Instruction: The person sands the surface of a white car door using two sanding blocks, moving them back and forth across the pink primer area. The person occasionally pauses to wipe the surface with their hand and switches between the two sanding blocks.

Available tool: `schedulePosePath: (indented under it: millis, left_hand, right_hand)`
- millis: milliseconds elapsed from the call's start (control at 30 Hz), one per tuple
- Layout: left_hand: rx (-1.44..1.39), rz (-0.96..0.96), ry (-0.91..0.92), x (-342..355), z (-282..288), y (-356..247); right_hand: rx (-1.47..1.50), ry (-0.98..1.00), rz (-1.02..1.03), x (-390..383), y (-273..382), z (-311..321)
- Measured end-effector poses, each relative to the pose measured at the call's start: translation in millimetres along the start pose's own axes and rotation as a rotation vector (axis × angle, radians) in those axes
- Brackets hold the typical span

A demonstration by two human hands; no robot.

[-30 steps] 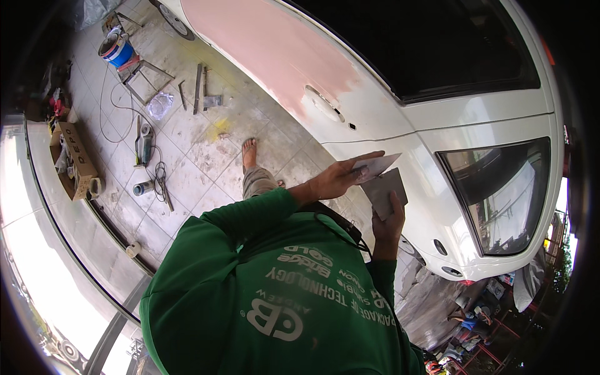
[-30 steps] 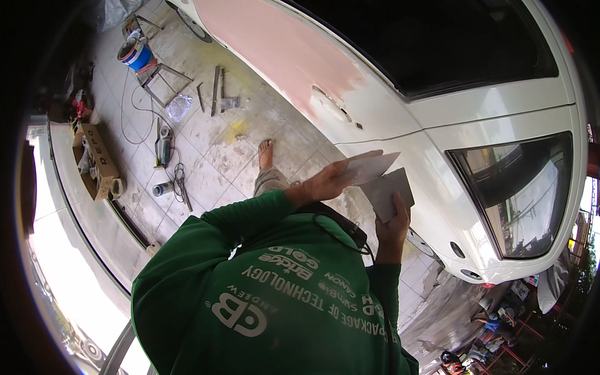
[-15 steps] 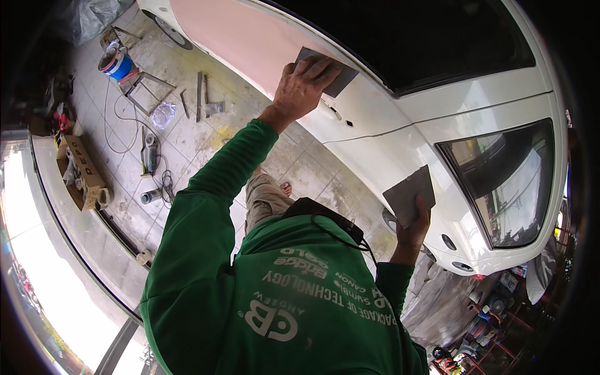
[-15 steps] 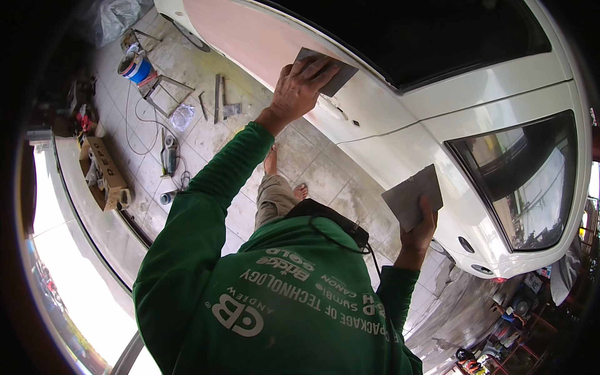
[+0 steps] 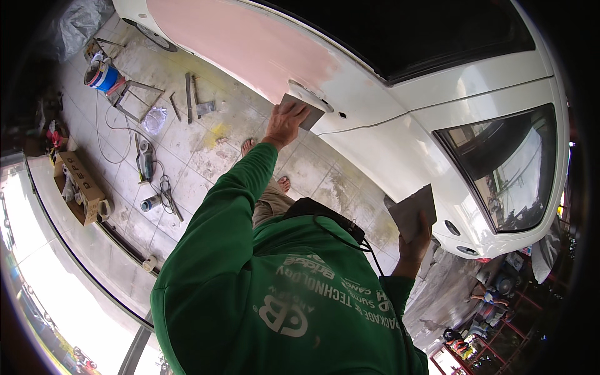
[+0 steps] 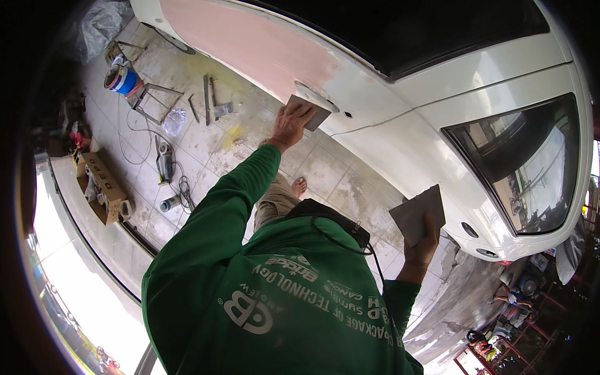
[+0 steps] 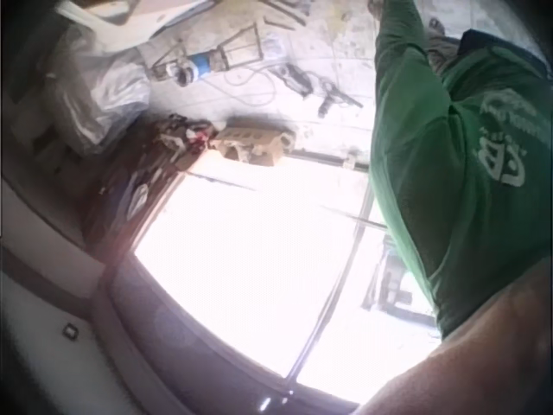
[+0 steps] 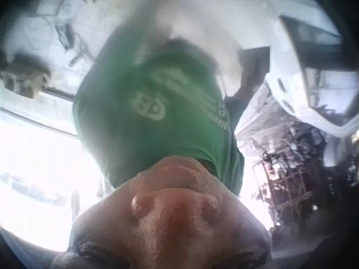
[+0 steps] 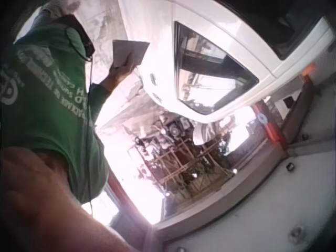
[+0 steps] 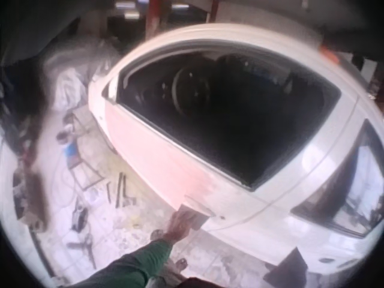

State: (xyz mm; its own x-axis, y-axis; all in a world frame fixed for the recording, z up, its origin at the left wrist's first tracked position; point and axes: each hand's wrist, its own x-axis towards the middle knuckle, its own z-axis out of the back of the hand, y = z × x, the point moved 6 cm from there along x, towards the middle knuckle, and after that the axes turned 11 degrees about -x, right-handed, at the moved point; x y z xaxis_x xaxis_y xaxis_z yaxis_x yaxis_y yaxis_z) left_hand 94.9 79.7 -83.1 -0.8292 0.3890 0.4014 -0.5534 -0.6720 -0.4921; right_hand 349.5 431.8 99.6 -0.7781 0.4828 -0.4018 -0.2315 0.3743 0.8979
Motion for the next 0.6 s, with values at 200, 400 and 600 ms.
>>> schedulePosePath:
  millis: [200, 400, 600]
  left_hand:
    - [-0.736, 0.847, 0.077, -36, -9, -8]
    - [-1.643, 0.547, 0.328, -16, 64, -154]
    - [-0.71, 0.088, 0.299, 10, 97, -126]
  right_hand:
    - [0.02, 0.086, -0.069, -3, -18, -41]
    - [0.143, 0.182, -0.199, 33, -75, -80]
    - [0.346, 0.279, -0.014, 29, -5, -107]
